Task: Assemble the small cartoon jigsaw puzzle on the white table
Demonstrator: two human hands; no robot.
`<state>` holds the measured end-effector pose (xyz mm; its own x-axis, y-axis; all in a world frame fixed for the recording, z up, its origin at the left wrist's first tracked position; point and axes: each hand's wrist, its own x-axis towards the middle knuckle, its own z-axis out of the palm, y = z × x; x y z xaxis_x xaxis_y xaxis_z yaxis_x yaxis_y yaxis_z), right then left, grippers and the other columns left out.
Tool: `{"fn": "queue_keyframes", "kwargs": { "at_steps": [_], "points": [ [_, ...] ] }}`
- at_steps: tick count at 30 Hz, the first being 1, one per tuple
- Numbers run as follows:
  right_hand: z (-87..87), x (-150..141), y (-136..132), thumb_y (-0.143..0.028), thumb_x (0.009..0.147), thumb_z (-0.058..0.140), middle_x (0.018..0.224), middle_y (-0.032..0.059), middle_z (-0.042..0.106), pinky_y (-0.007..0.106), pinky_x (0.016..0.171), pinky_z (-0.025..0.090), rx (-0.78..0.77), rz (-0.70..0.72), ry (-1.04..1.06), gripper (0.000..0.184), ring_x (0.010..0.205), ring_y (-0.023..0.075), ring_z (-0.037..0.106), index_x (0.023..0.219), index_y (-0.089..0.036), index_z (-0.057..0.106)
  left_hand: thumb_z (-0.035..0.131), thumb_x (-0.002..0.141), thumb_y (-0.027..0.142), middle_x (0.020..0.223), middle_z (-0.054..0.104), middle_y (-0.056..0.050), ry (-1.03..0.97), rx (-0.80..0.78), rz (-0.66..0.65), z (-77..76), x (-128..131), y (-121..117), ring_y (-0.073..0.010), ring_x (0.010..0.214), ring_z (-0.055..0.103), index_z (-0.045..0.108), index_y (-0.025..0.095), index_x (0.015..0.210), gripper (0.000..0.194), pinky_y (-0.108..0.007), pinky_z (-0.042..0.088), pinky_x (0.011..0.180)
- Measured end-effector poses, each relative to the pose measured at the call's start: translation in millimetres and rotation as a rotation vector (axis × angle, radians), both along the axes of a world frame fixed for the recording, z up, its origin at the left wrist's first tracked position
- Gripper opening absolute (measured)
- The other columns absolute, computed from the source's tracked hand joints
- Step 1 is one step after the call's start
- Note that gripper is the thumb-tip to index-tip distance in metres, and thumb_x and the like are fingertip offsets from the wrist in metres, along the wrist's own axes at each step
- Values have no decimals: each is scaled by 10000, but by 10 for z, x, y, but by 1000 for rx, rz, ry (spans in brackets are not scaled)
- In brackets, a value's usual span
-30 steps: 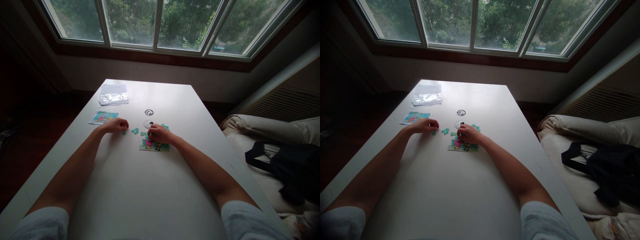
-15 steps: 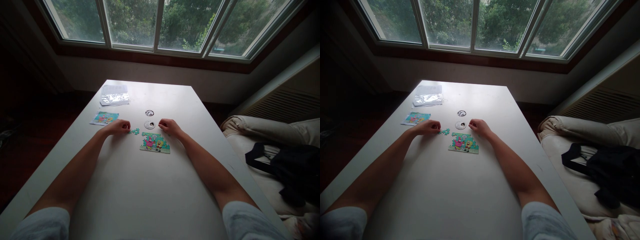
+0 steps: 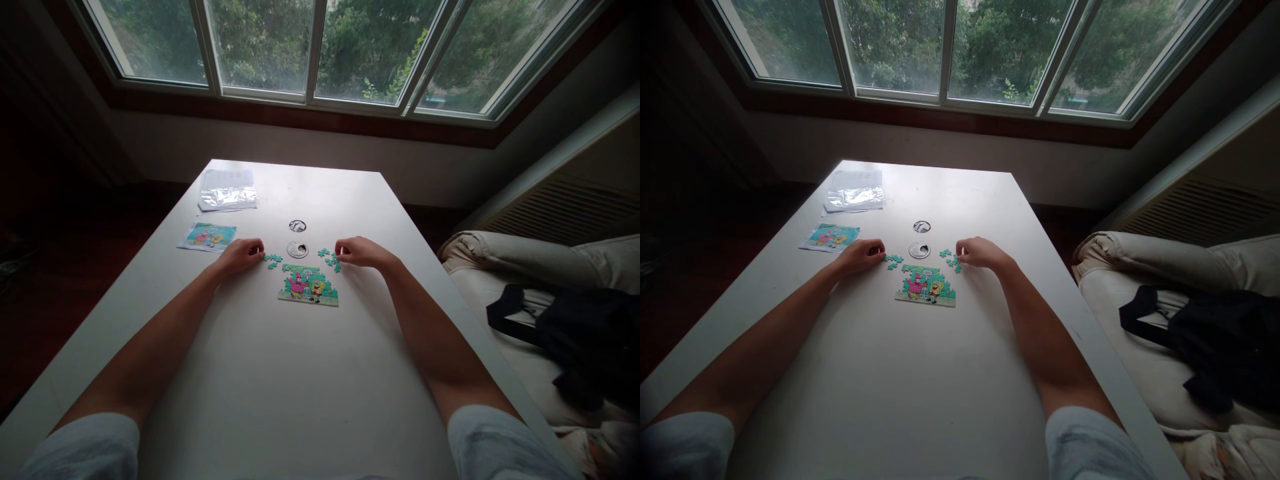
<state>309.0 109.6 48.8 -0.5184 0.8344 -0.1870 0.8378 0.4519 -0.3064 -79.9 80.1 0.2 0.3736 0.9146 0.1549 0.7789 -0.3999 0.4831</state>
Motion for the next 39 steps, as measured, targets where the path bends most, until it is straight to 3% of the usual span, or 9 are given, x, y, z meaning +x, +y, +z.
{"fn": "queue_keyframes", "kwargs": {
  "at_steps": [7, 16, 24, 32, 39],
  "points": [
    [-169, -74, -13, -371, 804, 717, 770, -5, 632, 249, 600, 296, -35, 41, 133, 262, 647, 130, 529, 1025, -233, 686, 614, 832, 360, 677, 588, 35, -71, -4, -60, -8, 0, -15, -125, 618, 518, 701, 224, 914, 181, -248, 362, 617],
    [-350, -191, -7, -263, 847, 645, 725, -23, 589, 258, 633, 302, 24, 72, 259, 237, 637, 121, 485, 1077, -245, 700, 600, 851, 347, 681, 599, 32, -75, 54, -50, -30, 41, -17, -127, 614, 526, 710, 224, 904, 174, -253, 384, 643],
    [-372, -221, -13, -221, 855, 624, 764, -9, 591, 255, 640, 315, 47, 98, 264, 194, 676, 129, 497, 1040, -218, 681, 568, 870, 315, 715, 631, 18, -54, 108, -20, -35, 88, -36, -136, 626, 544, 702, 226, 905, 165, -266, 382, 649],
    [-394, -292, -58, -182, 804, 649, 937, 59, 621, 282, 722, 397, 134, 132, 338, 188, 845, 182, 527, 992, -190, 647, 564, 878, 312, 730, 641, 14, -41, 103, -13, -48, 74, -28, -146, 641, 556, 697, 230, 918, 161, -273, 384, 652],
    [-453, -393, -134, -160, 833, 598, 855, 20, 633, 270, 680, 404, 103, 120, 490, 211, 732, 143, 524, 1035, -207, 635, 582, 878, 284, 787, 636, -4, 1, 185, 2, -61, 247, -72, -176, 748, 577, 680, 222, 948, 136, -336, 404, 802]
  ]
}}
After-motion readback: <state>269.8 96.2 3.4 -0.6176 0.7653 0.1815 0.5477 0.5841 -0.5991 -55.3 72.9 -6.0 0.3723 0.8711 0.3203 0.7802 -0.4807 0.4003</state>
